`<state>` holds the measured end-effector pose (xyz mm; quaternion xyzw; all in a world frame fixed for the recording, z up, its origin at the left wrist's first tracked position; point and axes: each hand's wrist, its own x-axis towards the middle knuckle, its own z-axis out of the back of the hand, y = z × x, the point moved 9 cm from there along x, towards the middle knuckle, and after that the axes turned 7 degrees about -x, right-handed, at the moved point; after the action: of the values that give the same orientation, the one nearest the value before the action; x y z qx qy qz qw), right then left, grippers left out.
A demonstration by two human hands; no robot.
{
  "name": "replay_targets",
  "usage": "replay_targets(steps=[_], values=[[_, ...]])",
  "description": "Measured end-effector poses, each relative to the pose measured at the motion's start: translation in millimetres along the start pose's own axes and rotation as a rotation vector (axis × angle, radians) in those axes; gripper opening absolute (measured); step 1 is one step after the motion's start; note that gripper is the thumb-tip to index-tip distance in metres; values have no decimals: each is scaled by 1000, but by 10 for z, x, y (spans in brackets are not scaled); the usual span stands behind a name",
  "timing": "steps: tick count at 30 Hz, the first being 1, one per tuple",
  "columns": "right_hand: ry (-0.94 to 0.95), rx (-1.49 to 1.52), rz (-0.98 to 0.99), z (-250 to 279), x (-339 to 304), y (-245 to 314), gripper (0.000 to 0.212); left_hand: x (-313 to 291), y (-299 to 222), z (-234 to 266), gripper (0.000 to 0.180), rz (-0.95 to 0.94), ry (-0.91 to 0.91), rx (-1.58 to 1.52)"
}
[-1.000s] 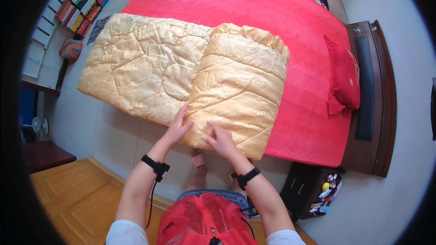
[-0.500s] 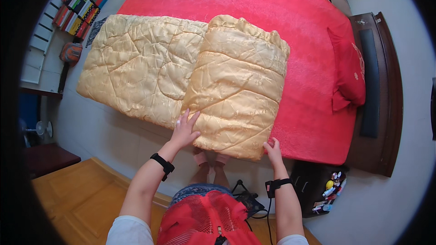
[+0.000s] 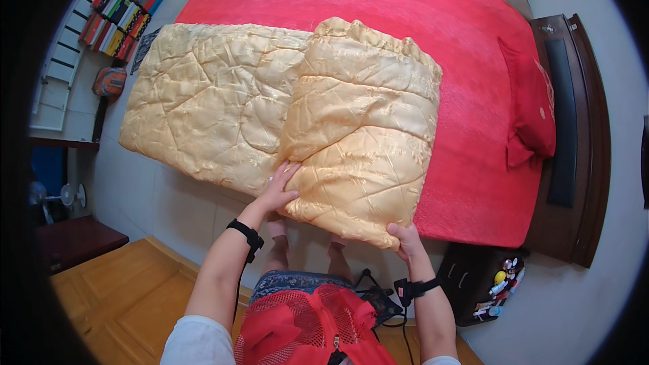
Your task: The person picks up a small storage organizer from the bed, places a yellow comforter over the bedsheet, and folds and adjusts the comforter until it is rolled neatly on top of the bed.
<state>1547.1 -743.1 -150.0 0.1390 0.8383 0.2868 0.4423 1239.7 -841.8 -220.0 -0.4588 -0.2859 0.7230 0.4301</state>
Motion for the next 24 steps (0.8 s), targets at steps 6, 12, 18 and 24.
replay_targets(steps=[6, 12, 18, 24], values=[[167, -407, 214, -1608, -8, 637, 67, 33, 348, 267, 76, -141, 17, -200], [211, -651, 436, -3201, 270, 568, 75, -290, 553, 1235, 48, -9, -69, -233], [1, -1318, 547, -4489, 726, 141, 69, -1139, 1128, 2962, 42, 36, -463, -565], [41, -1416, 461, -5110, 1275, -591, 63, -1472, 311, 3760, 52, -384, -558, -124]])
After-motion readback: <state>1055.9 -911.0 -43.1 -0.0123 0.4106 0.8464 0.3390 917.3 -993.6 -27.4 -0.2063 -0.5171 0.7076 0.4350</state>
